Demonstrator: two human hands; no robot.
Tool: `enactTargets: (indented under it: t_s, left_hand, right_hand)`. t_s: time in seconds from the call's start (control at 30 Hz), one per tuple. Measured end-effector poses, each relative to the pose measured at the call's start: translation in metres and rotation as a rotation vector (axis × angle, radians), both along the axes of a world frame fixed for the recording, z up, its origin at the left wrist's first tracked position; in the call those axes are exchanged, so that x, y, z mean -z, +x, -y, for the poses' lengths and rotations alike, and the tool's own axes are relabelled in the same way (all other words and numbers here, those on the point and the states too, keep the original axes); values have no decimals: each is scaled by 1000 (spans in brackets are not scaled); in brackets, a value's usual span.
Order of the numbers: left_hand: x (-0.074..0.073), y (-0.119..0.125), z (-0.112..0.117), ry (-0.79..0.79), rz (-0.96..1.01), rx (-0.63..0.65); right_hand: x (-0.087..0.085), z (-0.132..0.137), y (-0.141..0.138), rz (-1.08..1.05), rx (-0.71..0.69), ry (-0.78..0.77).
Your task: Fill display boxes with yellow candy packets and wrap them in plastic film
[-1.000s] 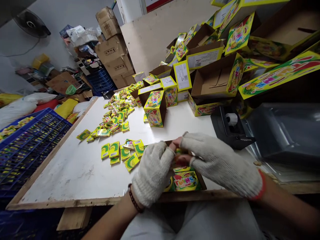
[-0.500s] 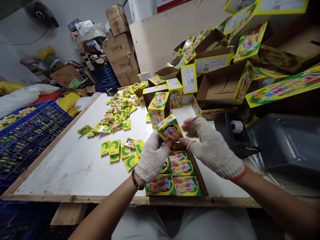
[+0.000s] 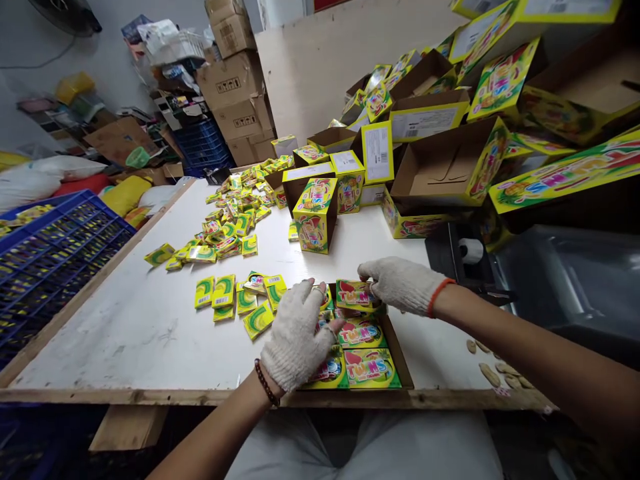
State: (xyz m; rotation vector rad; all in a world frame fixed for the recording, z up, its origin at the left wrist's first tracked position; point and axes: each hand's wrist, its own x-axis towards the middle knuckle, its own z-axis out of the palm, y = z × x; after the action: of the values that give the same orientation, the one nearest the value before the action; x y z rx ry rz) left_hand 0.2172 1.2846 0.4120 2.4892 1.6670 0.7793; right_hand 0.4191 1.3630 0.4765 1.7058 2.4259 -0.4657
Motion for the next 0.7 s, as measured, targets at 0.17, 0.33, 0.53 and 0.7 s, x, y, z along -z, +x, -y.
enactTargets:
  t_s: [0.17,0.33,0.53,0.7]
  left_hand:
    - [29,-9,15,33,-168,16]
    - [-3,15,24,23,-166,185]
    - [-19,74,2,-385,-579,273]
    - [-6,77,-3,-481,-606,274]
  right_hand:
    - [-12,-4,-12,205,-104,18]
    - [-18,-4,-11,204,-101,47]
    - [-18,5,-32,301,-114,-46]
    - [-2,-3,-40,294,-116,-94]
